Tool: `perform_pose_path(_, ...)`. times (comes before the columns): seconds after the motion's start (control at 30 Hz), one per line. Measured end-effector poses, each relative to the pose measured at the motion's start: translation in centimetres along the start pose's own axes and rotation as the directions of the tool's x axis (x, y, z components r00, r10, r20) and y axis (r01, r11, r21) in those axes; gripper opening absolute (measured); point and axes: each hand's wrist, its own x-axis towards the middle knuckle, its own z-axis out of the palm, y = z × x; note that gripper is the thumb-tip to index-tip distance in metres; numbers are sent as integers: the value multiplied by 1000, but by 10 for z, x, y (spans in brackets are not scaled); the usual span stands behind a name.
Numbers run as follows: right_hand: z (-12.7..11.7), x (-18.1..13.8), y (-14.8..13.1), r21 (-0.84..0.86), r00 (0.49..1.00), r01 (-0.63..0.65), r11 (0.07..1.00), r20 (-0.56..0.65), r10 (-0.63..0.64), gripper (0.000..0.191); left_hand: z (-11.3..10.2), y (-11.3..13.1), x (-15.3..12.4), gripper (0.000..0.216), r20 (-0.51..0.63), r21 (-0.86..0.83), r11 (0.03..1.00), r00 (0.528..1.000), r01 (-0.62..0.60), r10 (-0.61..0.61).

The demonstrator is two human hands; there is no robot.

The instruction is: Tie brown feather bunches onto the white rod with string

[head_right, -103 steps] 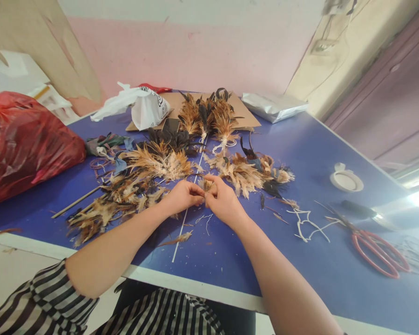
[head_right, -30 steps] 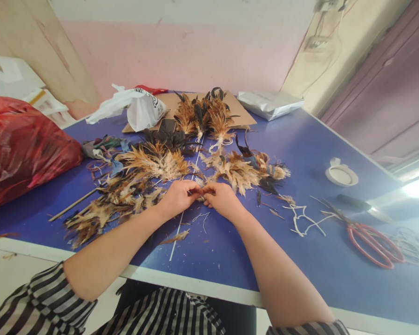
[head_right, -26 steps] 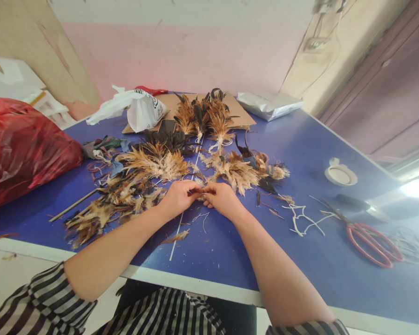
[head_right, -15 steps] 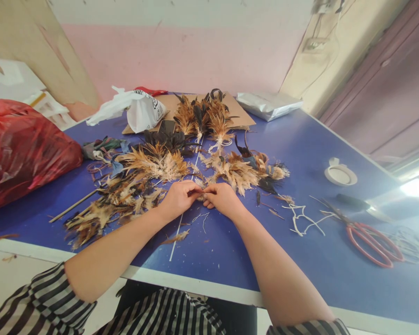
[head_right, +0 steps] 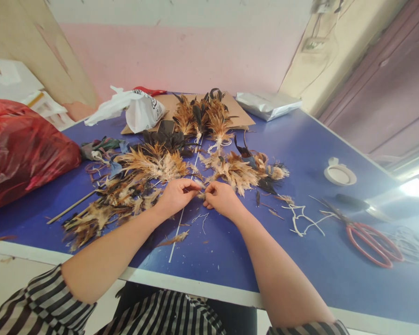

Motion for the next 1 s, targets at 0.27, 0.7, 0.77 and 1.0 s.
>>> perform_pose_path(0.27, -7, -4, -1, -121, 984, 113, 986, -120, -128, 9, -4, 1, 3, 15, 45, -43, 994, 994, 102, -100)
perform_pose_path(0.7, -9, -5, -6, -449, 846, 347, 823, -229, -482, 8, -6, 6, 4, 12, 123, -229, 907, 935, 353, -333)
perform_pose_path(0.77, -10, -6, -10, -467, 801, 406, 785, -233, -552, 9, -7, 7, 5, 16, 196, -359, 817, 892, 451, -407)
perform_pose_path(1.0, -2, -13, -15, -411, 723, 563, 718, -177, -668, 9, -8, 10, 6, 28, 267, -507, 706, 868, 495, -418)
